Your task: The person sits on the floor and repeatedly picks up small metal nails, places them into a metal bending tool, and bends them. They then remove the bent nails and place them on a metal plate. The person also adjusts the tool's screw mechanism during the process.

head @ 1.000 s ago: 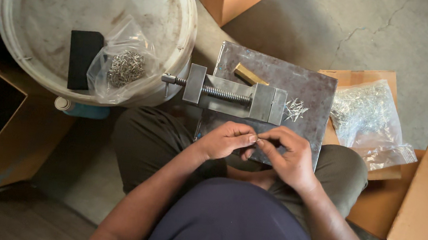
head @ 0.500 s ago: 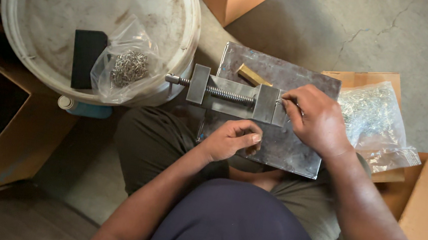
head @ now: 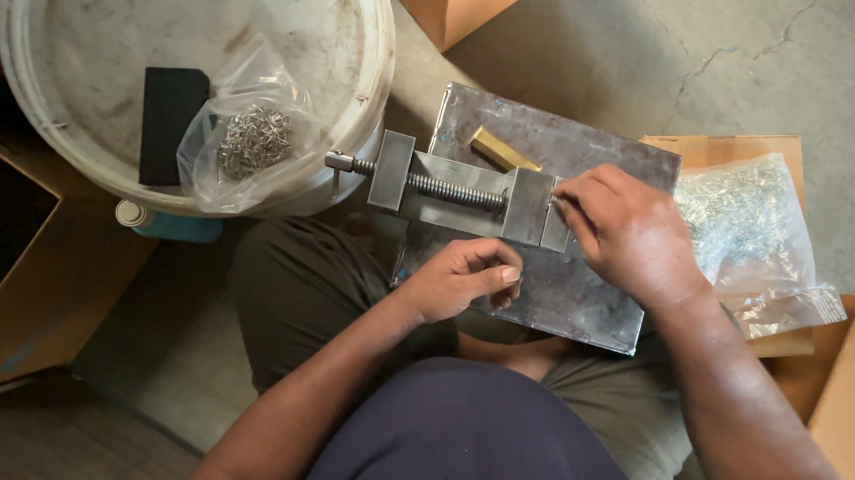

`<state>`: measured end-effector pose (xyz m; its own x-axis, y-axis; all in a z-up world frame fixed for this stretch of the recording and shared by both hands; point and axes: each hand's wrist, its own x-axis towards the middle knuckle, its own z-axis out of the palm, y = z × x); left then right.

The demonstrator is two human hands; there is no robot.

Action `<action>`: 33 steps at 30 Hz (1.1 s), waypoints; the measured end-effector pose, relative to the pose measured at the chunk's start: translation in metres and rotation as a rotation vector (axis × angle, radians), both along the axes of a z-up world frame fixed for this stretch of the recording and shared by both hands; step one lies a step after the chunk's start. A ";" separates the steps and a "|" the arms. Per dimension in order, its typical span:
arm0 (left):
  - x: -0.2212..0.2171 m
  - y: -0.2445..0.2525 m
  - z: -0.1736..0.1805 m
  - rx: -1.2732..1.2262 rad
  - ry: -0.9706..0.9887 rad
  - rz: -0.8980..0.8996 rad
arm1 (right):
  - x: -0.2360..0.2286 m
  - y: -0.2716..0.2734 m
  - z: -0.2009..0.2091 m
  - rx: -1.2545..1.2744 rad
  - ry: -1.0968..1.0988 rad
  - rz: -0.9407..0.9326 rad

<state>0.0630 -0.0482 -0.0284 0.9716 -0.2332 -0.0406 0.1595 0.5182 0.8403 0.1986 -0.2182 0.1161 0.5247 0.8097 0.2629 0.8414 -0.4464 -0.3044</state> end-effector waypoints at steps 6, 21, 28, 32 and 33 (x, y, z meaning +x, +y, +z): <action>0.000 0.000 -0.001 0.010 0.003 0.019 | 0.012 -0.027 -0.030 0.179 0.077 -0.221; 0.002 -0.004 0.000 0.012 0.008 0.009 | -0.027 -0.072 -0.083 0.154 0.091 -0.363; 0.003 -0.005 0.004 0.047 0.017 0.012 | -0.022 -0.083 -0.084 0.307 0.330 -0.458; 0.002 -0.006 0.004 0.031 0.021 0.011 | -0.021 -0.089 -0.088 0.363 0.464 -0.496; 0.002 -0.006 0.004 0.027 0.031 0.008 | -0.021 -0.090 -0.089 0.366 0.491 -0.518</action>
